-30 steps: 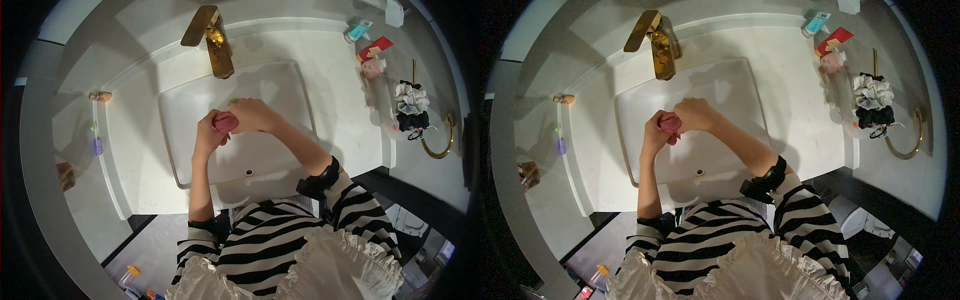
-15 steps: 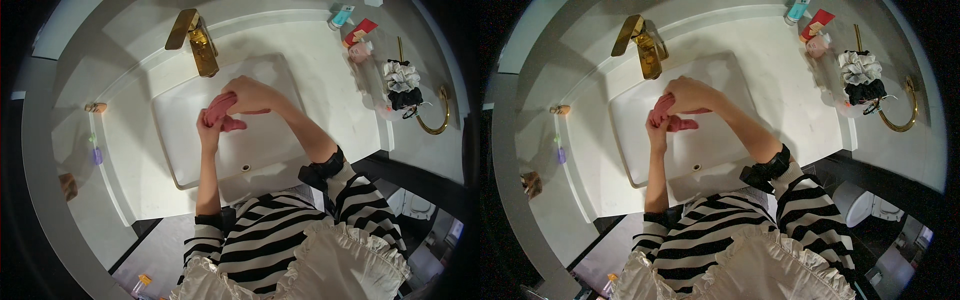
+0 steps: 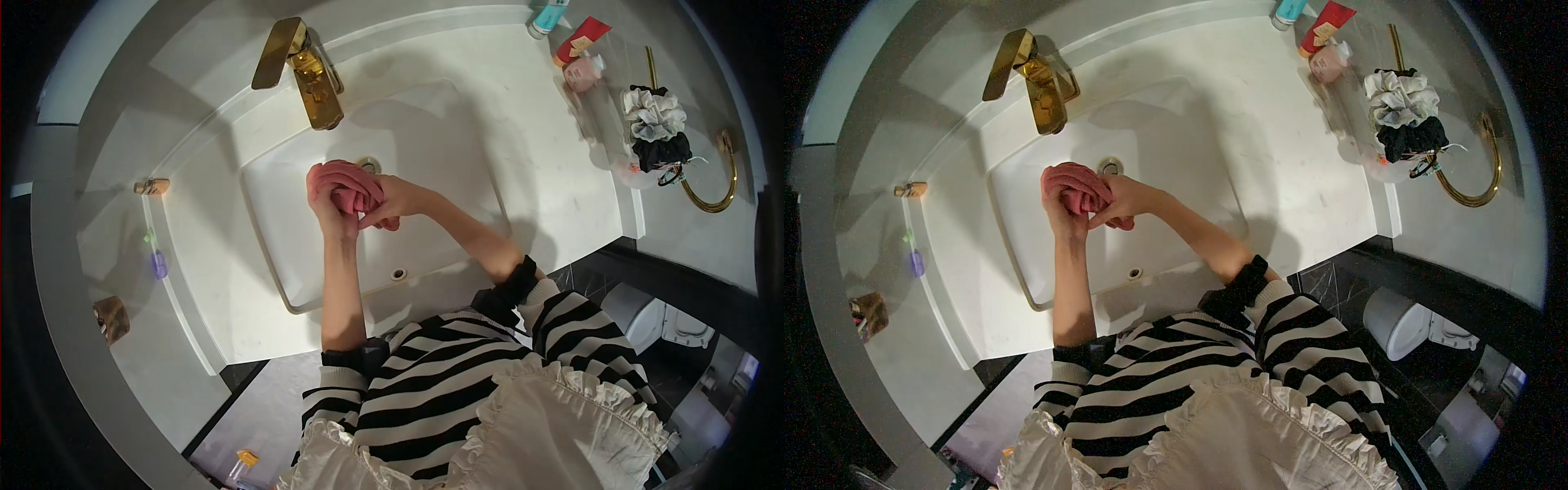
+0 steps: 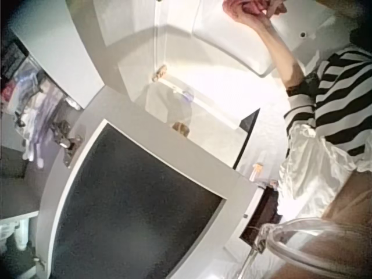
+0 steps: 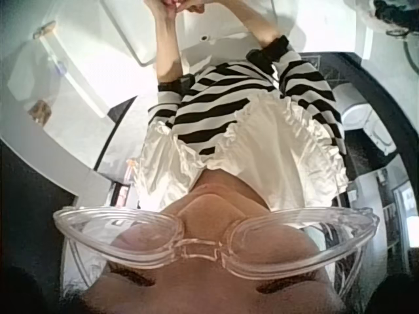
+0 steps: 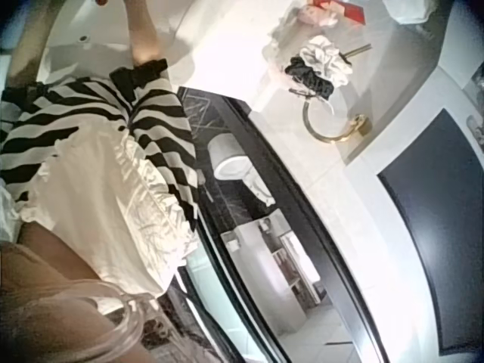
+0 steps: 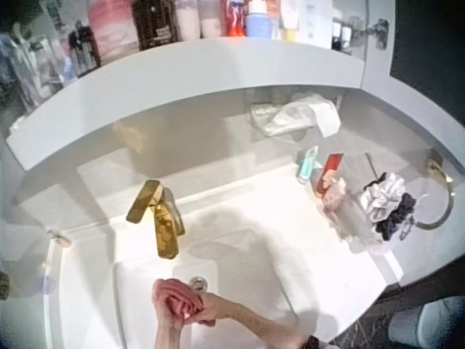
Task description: Cleaning the bathroom sink and faucet with a pink cloth.
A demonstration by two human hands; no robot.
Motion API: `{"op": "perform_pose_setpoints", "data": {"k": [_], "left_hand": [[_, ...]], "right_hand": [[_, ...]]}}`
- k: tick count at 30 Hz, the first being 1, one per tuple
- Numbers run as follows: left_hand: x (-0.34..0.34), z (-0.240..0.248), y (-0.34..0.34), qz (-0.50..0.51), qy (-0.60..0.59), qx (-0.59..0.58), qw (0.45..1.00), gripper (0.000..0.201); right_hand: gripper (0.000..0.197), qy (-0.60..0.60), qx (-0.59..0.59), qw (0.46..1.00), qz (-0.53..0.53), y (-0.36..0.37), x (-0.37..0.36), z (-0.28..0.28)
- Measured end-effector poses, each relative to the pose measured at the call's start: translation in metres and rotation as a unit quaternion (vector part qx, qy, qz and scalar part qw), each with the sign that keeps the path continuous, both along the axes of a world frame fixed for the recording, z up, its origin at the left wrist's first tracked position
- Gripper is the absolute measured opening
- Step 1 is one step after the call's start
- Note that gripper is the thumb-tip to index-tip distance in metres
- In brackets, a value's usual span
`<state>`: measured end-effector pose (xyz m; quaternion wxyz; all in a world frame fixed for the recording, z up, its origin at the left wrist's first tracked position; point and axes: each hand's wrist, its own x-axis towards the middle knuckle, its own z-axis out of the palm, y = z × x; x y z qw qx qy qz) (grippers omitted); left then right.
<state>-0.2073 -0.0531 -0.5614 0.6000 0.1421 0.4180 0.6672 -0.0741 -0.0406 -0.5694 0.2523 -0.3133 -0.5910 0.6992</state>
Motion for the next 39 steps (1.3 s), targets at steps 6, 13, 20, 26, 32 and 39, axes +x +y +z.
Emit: {"op": "perform_pose_setpoints", "data": {"k": [6,13,20,26,32,39], "left_hand": [[-0.027,-0.029,-0.007,-0.105,0.106,0.043,0.988,0.027],[-0.039,-0.009,-0.025,-0.295,0.494,-0.042,0.817,0.081],[0.009,0.010,-0.022,-0.260,0.694,0.028,0.671,0.070],[0.009,-0.015,-0.020,-0.176,0.663,0.028,0.727,0.045],[0.001,-0.034,-0.021,-0.149,0.517,0.043,0.842,0.046],[0.006,-0.017,-0.028,-0.183,0.143,-0.121,0.965,0.039]], "right_hand": [[0.020,-0.335,0.073,0.933,0.107,0.021,0.011,0.010],[0.028,-0.313,0.141,0.939,0.017,0.032,0.016,0.004],[0.032,-0.495,0.229,0.820,0.170,0.028,-0.008,0.032],[0.043,-0.398,0.255,0.880,0.040,0.017,0.016,0.029],[0.071,-0.374,0.213,0.902,0.031,0.000,0.022,-0.012],[0.088,-0.120,0.274,0.948,-0.106,-0.007,0.016,-0.026]]}}
